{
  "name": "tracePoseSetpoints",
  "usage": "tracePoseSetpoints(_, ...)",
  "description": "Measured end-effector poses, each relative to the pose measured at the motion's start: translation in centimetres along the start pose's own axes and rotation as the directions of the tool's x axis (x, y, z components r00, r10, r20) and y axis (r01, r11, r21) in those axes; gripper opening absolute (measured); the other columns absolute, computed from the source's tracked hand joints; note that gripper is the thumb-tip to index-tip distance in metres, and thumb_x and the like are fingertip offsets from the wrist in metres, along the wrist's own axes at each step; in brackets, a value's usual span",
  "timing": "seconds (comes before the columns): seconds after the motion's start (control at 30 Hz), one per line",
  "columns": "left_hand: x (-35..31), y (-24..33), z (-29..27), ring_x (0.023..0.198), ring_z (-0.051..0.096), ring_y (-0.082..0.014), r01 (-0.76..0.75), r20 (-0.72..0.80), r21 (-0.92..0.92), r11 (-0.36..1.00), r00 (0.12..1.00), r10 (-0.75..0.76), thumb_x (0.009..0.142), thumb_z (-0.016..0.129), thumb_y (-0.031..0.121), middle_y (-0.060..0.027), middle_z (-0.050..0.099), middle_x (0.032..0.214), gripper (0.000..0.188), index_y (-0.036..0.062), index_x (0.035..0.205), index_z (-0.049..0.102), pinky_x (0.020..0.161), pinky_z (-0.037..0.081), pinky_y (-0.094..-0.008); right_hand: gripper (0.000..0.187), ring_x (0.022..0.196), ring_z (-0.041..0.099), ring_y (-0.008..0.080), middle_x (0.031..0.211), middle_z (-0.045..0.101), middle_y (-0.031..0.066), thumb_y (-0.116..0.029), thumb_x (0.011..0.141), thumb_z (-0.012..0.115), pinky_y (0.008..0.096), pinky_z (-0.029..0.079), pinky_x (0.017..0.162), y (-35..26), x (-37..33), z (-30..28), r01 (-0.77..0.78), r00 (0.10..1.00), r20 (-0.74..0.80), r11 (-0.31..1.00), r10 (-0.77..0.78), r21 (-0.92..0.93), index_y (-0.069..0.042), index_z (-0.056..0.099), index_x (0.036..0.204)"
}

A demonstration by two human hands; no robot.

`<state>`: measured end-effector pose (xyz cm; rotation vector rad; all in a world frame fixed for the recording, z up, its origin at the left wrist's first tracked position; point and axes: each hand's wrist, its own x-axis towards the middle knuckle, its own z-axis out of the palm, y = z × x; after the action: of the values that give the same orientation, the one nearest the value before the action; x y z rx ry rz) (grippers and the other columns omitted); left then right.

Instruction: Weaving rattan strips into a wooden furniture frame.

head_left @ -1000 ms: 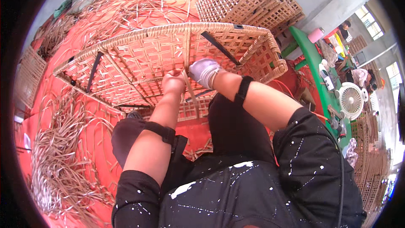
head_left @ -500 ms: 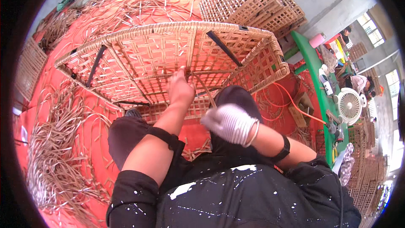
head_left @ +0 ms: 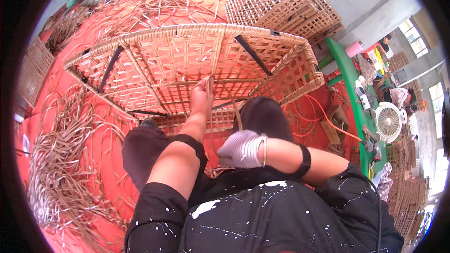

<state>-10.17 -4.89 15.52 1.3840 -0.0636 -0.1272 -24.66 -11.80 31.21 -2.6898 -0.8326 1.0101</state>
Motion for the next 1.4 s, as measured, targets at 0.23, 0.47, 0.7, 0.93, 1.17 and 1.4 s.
tracePoseSetpoints(0.23,-0.2,0.6,0.9,0.061,0.055,-0.0081,0.07,-0.025,-0.152,0.986,0.997,-0.074,0.091,0.055,0.022,0.0001,0.057,0.078,0.027,0.0012,0.108,0.059,0.055,0.046,-0.0229,0.027,0.073,0.06,0.0331,0.073,0.061,0.0141,-0.032,0.084,0.05,0.0416,0.046,0.065,0.1,1.8,-1.5,0.139,0.973,0.174,0.986,-0.153,0.093,-0.008,0.062,0.084)
tracePoseSetpoints(0.47,-0.4,1.6,0.8,0.06,0.059,-0.0117,0.086,-0.036,-0.186,0.979,0.995,-0.095,0.091,0.052,0.022,-0.002,0.058,0.075,0.027,0.0012,0.106,0.06,0.05,0.048,-0.0254,0.047,0.083,0.061,0.0321,0.086,0.064,0.0144,-0.05,0.074,0.059,0.0396,0.048,0.073,2.2,1.3,-3.7,-0.139,0.99,0.009,0.99,0.139,0.027,-0.01,0.062,0.1)
tracePoseSetpoints(0.7,0.1,3.3,0.7,0.058,0.059,-0.0135,0.236,-0.012,-0.254,0.938,0.969,-0.248,0.091,0.05,0.021,-0.0062,0.06,0.076,0.023,0.0004,0.095,0.06,0.051,0.053,-0.0274,0.06,0.081,0.063,0.0208,0.101,0.063,0.0157,-0.041,0.07,0.073,0.0304,0.051,0.069,11.7,5.5,-6.8,0.117,0.738,-0.525,0.685,0.424,0.719,-0.001,0.057,0.111)
tracePoseSetpoints(0.93,0.5,4.3,0.2,0.062,0.058,-0.0154,0.372,0.058,-0.238,0.897,0.927,-0.369,0.091,0.048,0.019,-0.0056,0.059,0.081,0.019,0.0031,0.097,0.056,0.056,0.054,-0.03,0.023,0.074,0.062,0.0128,0.085,0.063,0.0059,-0.015,0.081,0.062,0.0255,0.051,0.063,13.1,7.7,-7.4,0.109,0.865,-0.325,0.488,0.383,0.866,-0.004,0.059,0.101)
tracePoseSetpoints(1.17,0.4,3.6,0.1,0.07,0.061,-0.0145,0.297,0.047,-0.203,0.933,0.955,-0.294,0.086,0.051,0.016,-0.0078,0.061,0.086,0.021,-0.0009,0.096,0.06,0.056,0.053,-0.0277,0.031,0.095,0.061,0.0283,0.103,0.063,0.0132,-0.011,0.078,0.053,0.039,0.048,0.08,12.7,9.6,-7.9,-0.115,0.911,-0.368,0.971,0.187,0.208,-0.007,0.059,0.108)
tracePoseSetpoints(1.4,0.4,2.3,-0.3,0.073,0.062,-0.0109,-0.047,0.091,0.253,0.966,0.996,0.025,0.086,0.054,0.016,-0.0055,0.066,0.077,0.023,0.0032,0.103,0.062,0.066,0.047,-0.0259,0.029,0.1,0.059,0.0298,0.108,0.062,0.0129,-0.026,0.086,0.049,0.04,0.048,0.081,10.8,6.9,-7.2,-0.542,0.832,-0.208,0.834,0.515,-0.102,-0.008,0.063,0.104)
